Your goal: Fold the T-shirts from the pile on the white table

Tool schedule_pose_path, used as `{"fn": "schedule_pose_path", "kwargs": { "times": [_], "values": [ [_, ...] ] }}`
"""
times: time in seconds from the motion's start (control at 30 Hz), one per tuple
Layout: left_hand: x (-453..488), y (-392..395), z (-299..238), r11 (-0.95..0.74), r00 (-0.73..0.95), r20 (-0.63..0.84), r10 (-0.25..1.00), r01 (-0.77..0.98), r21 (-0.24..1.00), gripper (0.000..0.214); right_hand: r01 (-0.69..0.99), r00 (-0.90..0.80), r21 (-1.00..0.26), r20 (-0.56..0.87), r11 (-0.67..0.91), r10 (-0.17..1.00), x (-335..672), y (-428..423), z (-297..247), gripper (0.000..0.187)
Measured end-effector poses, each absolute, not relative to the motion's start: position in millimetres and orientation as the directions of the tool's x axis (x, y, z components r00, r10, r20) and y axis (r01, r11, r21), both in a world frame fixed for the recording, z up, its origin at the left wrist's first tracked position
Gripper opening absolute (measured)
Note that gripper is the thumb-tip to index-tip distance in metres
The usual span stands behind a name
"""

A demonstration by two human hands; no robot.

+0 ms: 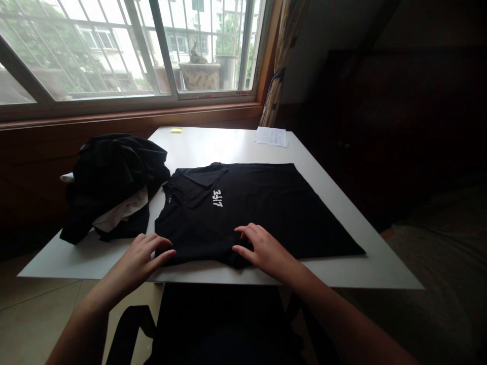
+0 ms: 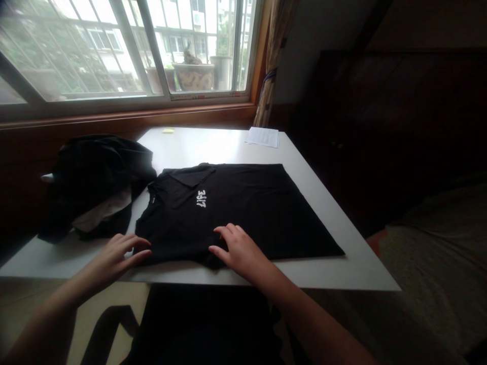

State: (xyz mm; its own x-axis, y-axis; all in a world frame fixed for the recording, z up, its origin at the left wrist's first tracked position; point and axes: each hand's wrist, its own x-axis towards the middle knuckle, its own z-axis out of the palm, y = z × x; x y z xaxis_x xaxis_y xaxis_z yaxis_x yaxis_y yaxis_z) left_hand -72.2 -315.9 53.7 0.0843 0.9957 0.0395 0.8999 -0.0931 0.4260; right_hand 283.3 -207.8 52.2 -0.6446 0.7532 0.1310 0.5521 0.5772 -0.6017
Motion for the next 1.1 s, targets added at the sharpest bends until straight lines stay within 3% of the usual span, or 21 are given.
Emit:
{"fn": "schedule_pose_path", "kwargs": {
  "times": [0.17, 0.37, 0.5, 0.6, 0.73, 0.93, 1.1],
  "values": [
    [-49.8, -282.9, 56.4, -0.141, 0.126, 0.062, 0.990, 0.883, 0.449, 0.041, 0.522, -0.619, -0.705, 0.076, 0.481, 0.782, 270.6, -202.0, 36.7, 0.046],
    [-36.6, -253.5, 64.2, -0.093, 0.141, -0.056, 0.988, 0.857, 0.507, 0.017, 0.390, -0.637, -0.845, 0.041, 0.367, 0.770, 266.6, -199.7, 34.4, 0.044],
    [-35.9, -246.3, 66.4, -0.168, 0.205, -0.021, 0.979, 0.851, 0.497, 0.019, 0.371, -0.632, -0.867, 0.026, 0.332, 0.775, 266.4, -200.3, 33.9, 0.055],
    [-36.0, -240.0, 69.6, -0.156, 0.218, -0.042, 0.975, 0.806, 0.571, 0.018, 0.396, -0.641, -0.864, -0.017, 0.311, 0.767, 267.9, -200.3, 35.3, 0.062],
    [-34.6, -229.2, 69.4, -0.093, 0.179, -0.079, 0.981, 0.782, 0.616, 0.017, 0.425, -0.623, -0.853, -0.032, 0.303, 0.781, 270.6, -201.2, 41.0, 0.057],
    [-28.3, -228.5, 53.4, -0.114, 0.137, 0.000, 0.991, 0.825, 0.553, 0.012, 0.419, -0.564, -0.856, 0.016, 0.303, 0.825, 272.1, -202.5, 37.4, 0.045],
    [-26.1, -240.8, 46.6, -0.259, 0.172, 0.256, 0.951, 0.894, 0.365, 0.027, 0.441, -0.531, -0.806, 0.119, 0.394, 0.839, 272.9, -206.4, 33.3, 0.052]
  ]
}}
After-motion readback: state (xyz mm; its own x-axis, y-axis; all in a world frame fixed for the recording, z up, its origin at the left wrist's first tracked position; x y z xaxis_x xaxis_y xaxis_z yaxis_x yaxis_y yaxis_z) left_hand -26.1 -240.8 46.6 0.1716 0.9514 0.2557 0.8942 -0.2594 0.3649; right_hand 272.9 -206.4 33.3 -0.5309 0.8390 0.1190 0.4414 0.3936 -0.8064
